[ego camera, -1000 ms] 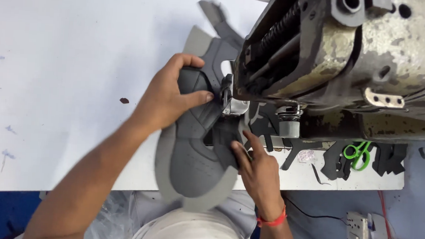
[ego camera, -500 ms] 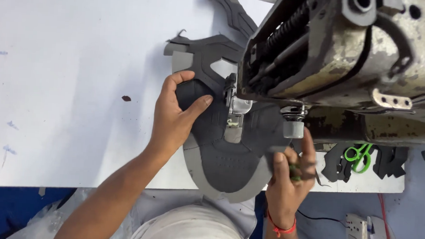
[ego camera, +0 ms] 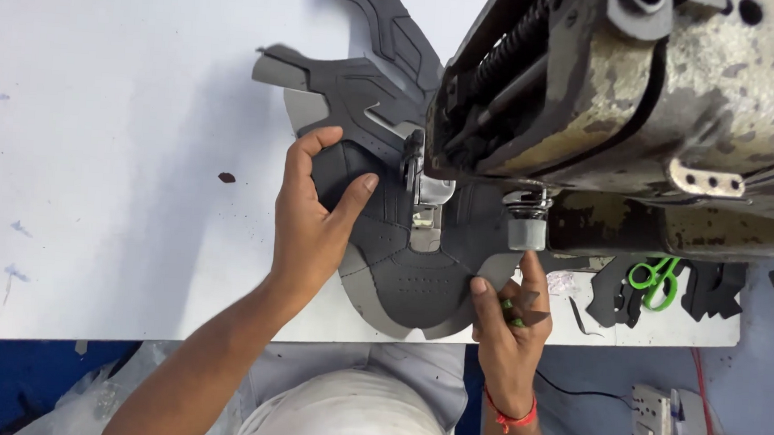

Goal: The person uses a green utility knife to trim excess material from the edges of a gray and black shoe upper. They rotate the piece and cut along the seams, then place the trimmed upper on the table.

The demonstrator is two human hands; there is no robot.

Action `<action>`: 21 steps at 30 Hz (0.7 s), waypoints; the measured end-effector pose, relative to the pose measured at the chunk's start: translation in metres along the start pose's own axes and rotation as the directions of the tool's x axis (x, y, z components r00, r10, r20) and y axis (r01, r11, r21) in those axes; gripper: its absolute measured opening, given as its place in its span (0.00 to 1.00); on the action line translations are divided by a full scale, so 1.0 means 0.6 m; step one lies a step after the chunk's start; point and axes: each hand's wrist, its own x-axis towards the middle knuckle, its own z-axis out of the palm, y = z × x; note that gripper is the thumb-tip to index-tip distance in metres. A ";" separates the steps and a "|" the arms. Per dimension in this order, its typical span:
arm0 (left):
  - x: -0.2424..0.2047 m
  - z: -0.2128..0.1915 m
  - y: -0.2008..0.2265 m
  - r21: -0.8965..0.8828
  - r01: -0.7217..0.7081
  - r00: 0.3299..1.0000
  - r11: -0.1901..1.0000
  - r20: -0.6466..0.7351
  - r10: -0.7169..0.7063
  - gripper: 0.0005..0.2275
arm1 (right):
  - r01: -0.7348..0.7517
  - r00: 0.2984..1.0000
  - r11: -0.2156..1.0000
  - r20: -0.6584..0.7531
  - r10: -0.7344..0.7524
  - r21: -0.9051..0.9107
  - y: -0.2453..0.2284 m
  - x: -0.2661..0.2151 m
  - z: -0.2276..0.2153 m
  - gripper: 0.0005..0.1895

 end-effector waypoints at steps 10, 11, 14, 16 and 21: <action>-0.009 -0.001 -0.002 0.039 -0.035 0.999 0.999 -0.002 0.035 0.19 | 0.090 0.996 0.991 0.009 -0.090 -0.095 0.000 0.016 -0.011 0.31; -0.018 -0.004 -0.003 0.058 0.014 1.000 0.998 -0.013 -0.013 0.17 | 0.113 0.993 0.989 -0.034 -0.117 -0.097 -0.015 0.021 -0.007 0.28; -0.071 -0.019 0.006 0.118 0.134 0.988 0.984 0.066 -0.143 0.14 | 0.199 0.966 0.974 -0.146 -0.215 -0.112 -0.015 0.038 -0.028 0.20; -0.106 -0.044 0.011 0.165 0.189 0.965 0.968 0.150 -0.214 0.14 | 0.274 0.931 0.954 -0.213 -0.295 -0.121 -0.008 0.046 -0.048 0.16; -0.139 -0.149 0.020 0.060 -0.303 0.870 0.951 0.424 0.251 0.04 | 0.223 0.953 0.974 -0.200 -0.227 -0.044 -0.006 0.024 -0.088 0.39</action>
